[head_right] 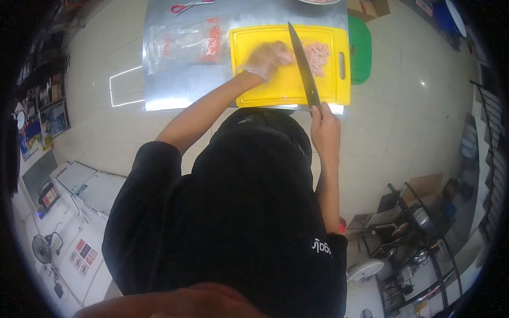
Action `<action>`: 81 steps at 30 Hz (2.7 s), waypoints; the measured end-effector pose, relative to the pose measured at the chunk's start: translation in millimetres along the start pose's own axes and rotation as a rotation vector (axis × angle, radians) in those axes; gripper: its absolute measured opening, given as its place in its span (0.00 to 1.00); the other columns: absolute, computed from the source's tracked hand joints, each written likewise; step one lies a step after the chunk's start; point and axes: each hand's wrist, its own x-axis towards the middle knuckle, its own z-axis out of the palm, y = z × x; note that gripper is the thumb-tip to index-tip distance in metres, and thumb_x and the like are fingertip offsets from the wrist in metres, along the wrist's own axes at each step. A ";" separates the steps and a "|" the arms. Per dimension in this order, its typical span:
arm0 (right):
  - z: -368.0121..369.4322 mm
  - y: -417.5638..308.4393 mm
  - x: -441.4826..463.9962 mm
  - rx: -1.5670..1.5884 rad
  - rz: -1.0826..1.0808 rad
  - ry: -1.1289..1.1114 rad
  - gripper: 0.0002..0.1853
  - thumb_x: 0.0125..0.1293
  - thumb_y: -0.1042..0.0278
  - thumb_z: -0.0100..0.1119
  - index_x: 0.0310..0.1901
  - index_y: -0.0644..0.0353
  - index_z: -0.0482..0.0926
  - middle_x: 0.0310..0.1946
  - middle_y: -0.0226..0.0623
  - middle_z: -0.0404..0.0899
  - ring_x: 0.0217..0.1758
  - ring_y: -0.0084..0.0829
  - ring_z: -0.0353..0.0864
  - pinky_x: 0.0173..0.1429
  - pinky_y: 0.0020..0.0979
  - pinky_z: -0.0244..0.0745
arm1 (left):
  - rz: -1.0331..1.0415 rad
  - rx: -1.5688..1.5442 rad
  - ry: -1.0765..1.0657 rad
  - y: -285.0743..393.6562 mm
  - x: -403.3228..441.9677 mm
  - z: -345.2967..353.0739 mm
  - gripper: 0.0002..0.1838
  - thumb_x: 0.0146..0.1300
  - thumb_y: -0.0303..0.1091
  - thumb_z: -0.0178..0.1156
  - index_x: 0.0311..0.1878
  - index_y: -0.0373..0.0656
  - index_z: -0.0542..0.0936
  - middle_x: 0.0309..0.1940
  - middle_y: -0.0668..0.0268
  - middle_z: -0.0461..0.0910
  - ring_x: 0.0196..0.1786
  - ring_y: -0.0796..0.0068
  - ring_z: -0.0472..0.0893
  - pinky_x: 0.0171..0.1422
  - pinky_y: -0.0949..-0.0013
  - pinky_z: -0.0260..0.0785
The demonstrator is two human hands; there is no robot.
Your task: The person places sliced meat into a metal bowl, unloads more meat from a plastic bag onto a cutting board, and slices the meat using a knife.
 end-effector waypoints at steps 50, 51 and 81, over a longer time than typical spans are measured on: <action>8.6 46.9 -10.3 0.084 0.037 0.039 0.13 0.77 0.64 0.52 0.43 0.70 0.76 0.36 0.58 0.84 0.42 0.61 0.83 0.44 0.48 0.76 | 0.003 0.110 -0.454 20.2 19.7 -22.4 0.16 0.77 0.44 0.49 0.49 0.43 0.79 0.41 0.60 0.82 0.42 0.67 0.84 0.39 0.65 0.80; 9.3 47.4 -10.4 0.085 0.039 0.035 0.14 0.77 0.64 0.52 0.43 0.70 0.76 0.36 0.58 0.84 0.42 0.61 0.83 0.45 0.47 0.77 | -0.044 0.102 -0.478 23.0 19.9 -23.7 0.15 0.77 0.44 0.49 0.49 0.43 0.79 0.40 0.60 0.81 0.42 0.67 0.84 0.39 0.65 0.80; 2.1 45.2 -12.2 0.147 0.000 0.037 0.15 0.77 0.63 0.53 0.44 0.71 0.76 0.35 0.60 0.83 0.42 0.62 0.83 0.44 0.49 0.76 | -0.477 -0.542 0.105 48.3 1.7 -19.8 0.12 0.69 0.31 0.66 0.46 0.47 0.71 0.33 0.61 0.80 0.30 0.70 0.83 0.29 0.64 0.78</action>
